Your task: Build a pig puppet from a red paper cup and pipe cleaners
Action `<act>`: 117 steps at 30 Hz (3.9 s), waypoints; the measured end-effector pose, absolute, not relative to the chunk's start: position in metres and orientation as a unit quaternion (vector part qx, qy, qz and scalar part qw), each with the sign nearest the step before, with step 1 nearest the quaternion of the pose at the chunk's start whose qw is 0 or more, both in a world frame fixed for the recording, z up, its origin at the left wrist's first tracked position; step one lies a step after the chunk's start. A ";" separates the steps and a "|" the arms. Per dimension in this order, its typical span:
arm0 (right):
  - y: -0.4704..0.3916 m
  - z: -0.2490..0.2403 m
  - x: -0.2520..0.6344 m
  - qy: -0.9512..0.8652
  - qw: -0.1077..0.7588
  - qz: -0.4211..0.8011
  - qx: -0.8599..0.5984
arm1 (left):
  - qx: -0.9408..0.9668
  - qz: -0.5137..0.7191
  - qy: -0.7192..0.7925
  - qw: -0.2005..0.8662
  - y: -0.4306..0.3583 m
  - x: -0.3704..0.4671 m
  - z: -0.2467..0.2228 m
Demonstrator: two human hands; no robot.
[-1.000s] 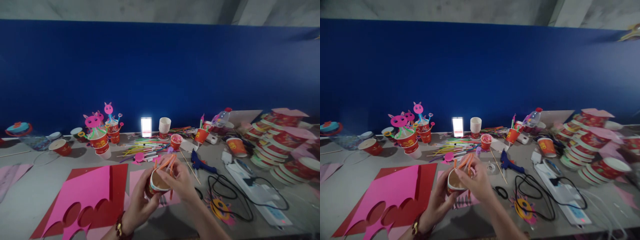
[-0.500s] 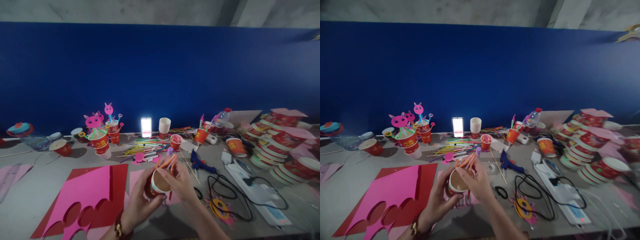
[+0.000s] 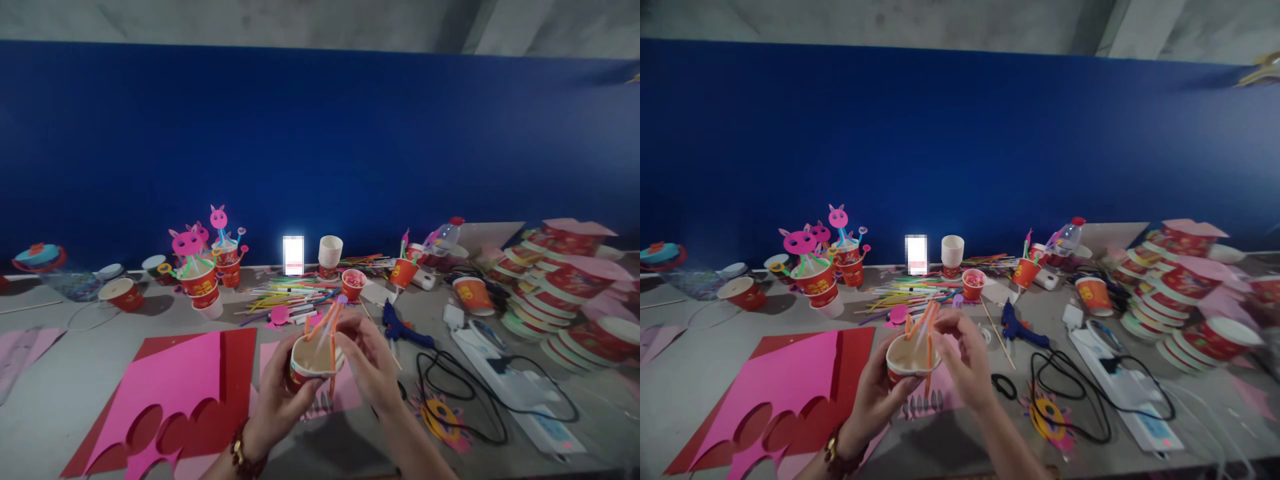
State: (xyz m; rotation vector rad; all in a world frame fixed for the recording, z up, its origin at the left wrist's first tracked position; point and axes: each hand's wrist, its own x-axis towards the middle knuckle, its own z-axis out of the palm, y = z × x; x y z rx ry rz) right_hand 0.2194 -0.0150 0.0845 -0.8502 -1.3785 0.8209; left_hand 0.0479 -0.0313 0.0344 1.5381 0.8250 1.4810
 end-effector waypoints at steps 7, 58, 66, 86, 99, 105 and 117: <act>-0.032 0.072 0.240 -0.782 0.521 0.114 -0.322 | 0.546 0.598 0.347 0.472 -0.029 0.048 0.039; -0.038 0.069 0.234 -0.800 0.550 -0.071 -0.231 | 0.540 0.617 0.359 0.446 -0.033 0.050 0.034; -0.037 0.069 0.233 -0.795 0.565 -0.065 -0.210 | 0.533 0.627 0.353 0.444 -0.032 0.049 0.034; -0.034 0.074 0.234 -0.789 0.567 -0.018 -0.237 | 0.585 0.615 0.350 0.396 -0.032 0.050 0.035; -0.035 0.078 0.234 -0.781 0.583 -0.019 -0.225 | 0.576 0.621 0.339 0.409 -0.035 0.049 0.036; -0.036 0.072 0.236 -0.792 0.570 -0.043 -0.213 | 0.567 0.628 0.334 0.414 -0.036 0.050 0.033; -0.035 0.068 0.233 -0.779 0.583 -0.054 -0.225 | 0.570 0.621 0.348 0.411 -0.037 0.050 0.034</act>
